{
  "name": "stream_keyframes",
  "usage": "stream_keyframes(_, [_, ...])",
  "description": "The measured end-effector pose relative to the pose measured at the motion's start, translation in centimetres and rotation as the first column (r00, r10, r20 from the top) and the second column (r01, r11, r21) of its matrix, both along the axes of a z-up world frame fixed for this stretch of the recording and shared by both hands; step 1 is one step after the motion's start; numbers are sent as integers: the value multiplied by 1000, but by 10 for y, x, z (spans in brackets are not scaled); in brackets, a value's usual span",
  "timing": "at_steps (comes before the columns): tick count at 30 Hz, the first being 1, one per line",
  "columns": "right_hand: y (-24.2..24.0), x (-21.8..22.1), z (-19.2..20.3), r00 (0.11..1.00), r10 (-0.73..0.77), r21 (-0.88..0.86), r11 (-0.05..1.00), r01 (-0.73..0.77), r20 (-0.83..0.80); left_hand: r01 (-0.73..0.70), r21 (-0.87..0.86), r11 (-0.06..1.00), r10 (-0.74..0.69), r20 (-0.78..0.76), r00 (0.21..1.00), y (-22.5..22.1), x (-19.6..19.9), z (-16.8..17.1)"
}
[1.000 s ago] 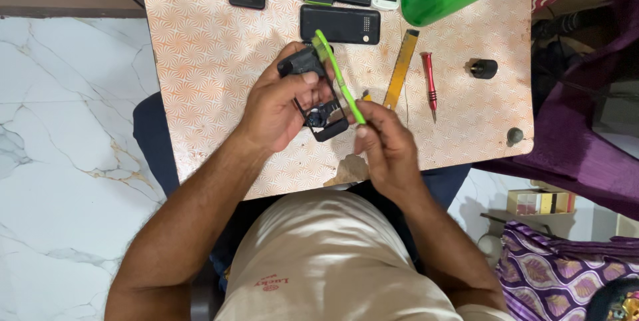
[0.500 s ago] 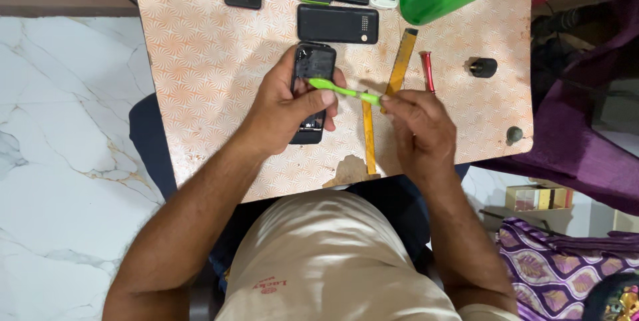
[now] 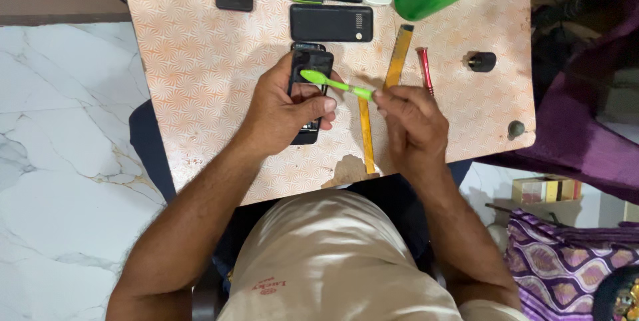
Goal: The person disassembles a mobile phone on a table, uses a yellow plastic tool to pry open the housing, and cleans the internal components with a green toothbrush after applying a liquid.
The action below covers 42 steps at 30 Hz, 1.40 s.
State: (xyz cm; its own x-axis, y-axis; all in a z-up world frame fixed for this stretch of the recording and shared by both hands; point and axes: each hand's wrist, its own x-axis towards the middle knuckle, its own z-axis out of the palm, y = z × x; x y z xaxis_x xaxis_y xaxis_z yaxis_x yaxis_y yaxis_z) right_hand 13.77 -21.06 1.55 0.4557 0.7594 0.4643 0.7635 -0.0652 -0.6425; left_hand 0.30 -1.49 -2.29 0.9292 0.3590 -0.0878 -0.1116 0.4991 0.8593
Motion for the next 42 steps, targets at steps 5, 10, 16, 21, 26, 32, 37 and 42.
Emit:
stream_keyframes(5, [1, 1, -6, 1000, -31, 5, 1000, 31, -4, -11, 18, 1000, 11, 17, 1000, 0, -1, -2])
stream_keyframes(10, [0, 9, -11, 1000, -15, 74, 997, 16, -15, -8, 45, 999, 8, 13, 1000, -1, 1, -1])
stream_keyframes(16, [-2, 9, -10, 993, -51, 34, 998, 48, 102, -8, 37, 999, 9, -32, 999, -2, 2, 4])
stream_keyframes(21, [0, 1, -9, 995, -57, -13, 998, 58, 84, -4, 15, 1000, 5, -29, 1000, -4, 2, 7])
stream_keyframes(26, [3, -4, -12, 998, -55, 15, 998, 55, 41, -19, 11, 1000, 19, -26, 999, -5, 1, 8])
stream_keyframes(32, [3, -6, -15, 998, -55, 8, 998, 55, 34, -8, 4, 1000, 8, -13, 1000, -4, 0, 3])
stream_keyframes(37, [1, -9, -14, 996, -60, 39, 998, 58, 64, -49, -10, 999, 49, -18, 999, -3, 2, -2])
stream_keyframes(42, [3, -13, -18, 996, -9, 46, 999, 5, 90, -28, 28, 999, 28, -2, 1000, -4, 2, -3])
